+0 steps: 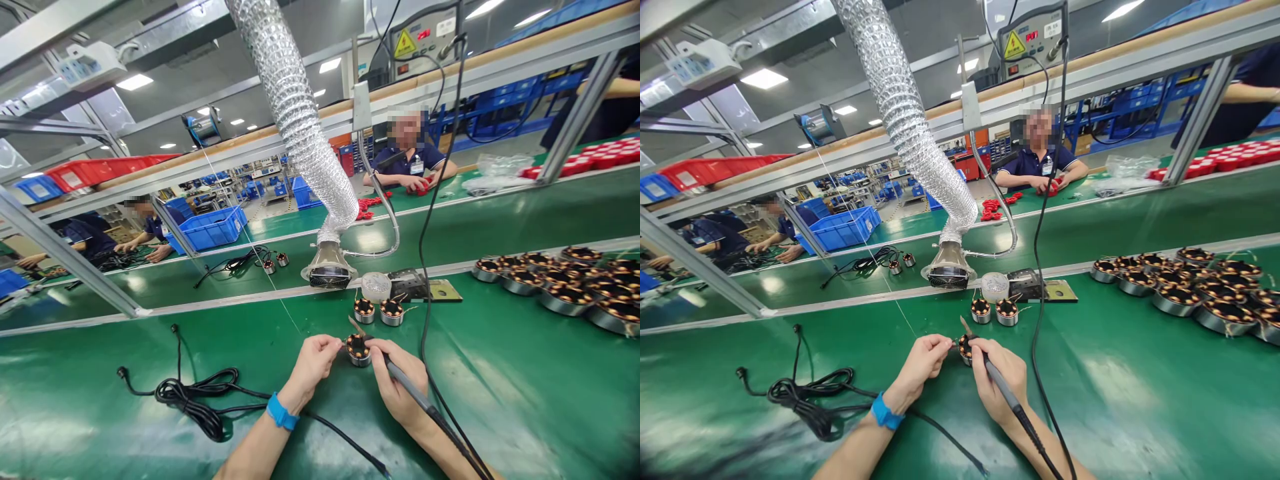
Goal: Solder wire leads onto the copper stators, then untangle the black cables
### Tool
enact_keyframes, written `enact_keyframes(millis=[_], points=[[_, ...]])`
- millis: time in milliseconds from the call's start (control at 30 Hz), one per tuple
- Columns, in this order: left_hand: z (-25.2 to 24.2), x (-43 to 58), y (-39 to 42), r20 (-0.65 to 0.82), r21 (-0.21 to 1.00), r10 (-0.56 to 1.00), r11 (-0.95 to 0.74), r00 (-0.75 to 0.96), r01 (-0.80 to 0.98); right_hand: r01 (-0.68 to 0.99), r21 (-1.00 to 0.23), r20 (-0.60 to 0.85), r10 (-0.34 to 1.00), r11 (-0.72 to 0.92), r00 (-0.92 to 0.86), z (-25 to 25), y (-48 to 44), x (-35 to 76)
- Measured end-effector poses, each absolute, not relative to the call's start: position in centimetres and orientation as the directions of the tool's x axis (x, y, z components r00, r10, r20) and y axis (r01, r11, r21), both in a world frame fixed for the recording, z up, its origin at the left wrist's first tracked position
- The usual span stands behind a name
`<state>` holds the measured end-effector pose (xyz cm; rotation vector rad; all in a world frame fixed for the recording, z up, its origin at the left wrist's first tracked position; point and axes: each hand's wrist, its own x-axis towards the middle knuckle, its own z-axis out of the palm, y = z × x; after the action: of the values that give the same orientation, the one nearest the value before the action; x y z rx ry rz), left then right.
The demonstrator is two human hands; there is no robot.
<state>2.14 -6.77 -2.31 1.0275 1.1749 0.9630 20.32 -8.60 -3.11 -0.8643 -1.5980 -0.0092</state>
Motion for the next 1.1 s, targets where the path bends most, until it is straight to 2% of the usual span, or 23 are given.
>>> enact_keyframes(millis=[167, 333, 500, 567, 700, 800, 867, 967, 1033, 1100], points=[[-2.1, 1.7, -6.7, -0.255, 0.958, 0.956, 0.27, 0.146, -0.096, 0.526, -0.466, 0.844, 0.535, 0.711, 0.025, -2.9, -8.3, 20.2], [-2.3, 1.9, -6.6, -0.238, 0.967, 0.966, 0.246, 0.106, -0.068, 0.513, -0.461, 0.817, 0.572, 0.724, -0.074, -3.6, -7.8, 19.7], [-2.4, 1.8, -6.7, -0.23, 0.972, 0.965, 0.235, 0.129, -0.022, 0.475, -0.538, 0.721, 0.672, 0.697, -0.169, -4.6, -7.3, 19.5], [-2.4, 1.7, -6.7, -0.159, 0.986, 0.979, 0.152, 0.126, 0.064, 0.469, -0.555, 0.698, 0.691, 0.687, -0.187, -4.9, -7.1, 19.5], [-2.5, 1.6, -6.9, 0.078, 0.957, 0.985, -0.117, 0.156, 0.265, 0.457, -0.565, 0.678, 0.702, 0.687, -0.218, -5.5, -7.0, 19.8], [-2.4, 1.7, -7.1, 0.073, 0.946, 0.975, -0.135, 0.211, 0.296, 0.406, -0.567, 0.666, 0.688, 0.717, -0.286, -5.7, -7.0, 20.2], [-2.4, 1.9, -7.2, -0.009, 0.971, 0.972, -0.048, 0.233, 0.236, 0.365, -0.581, 0.657, 0.684, 0.728, -0.317, -5.6, -7.1, 20.4], [-3.0, 2.4, -7.1, -0.17, 0.985, 0.954, 0.17, 0.247, 0.022, 0.343, -0.619, 0.664, 0.704, 0.706, -0.251, -5.6, -7.0, 20.2], [-3.5, 2.6, -6.8, -0.199, 0.962, 0.949, 0.237, 0.244, -0.138, 0.337, -0.649, 0.672, 0.722, 0.681, -0.164, -5.6, -6.9, 19.8], [-3.9, 2.6, -6.4, -0.176, 0.943, 0.96, 0.228, 0.22, -0.241, 0.316, -0.666, 0.68, 0.724, 0.676, -0.114, -5.6, -6.7, 19.1]])
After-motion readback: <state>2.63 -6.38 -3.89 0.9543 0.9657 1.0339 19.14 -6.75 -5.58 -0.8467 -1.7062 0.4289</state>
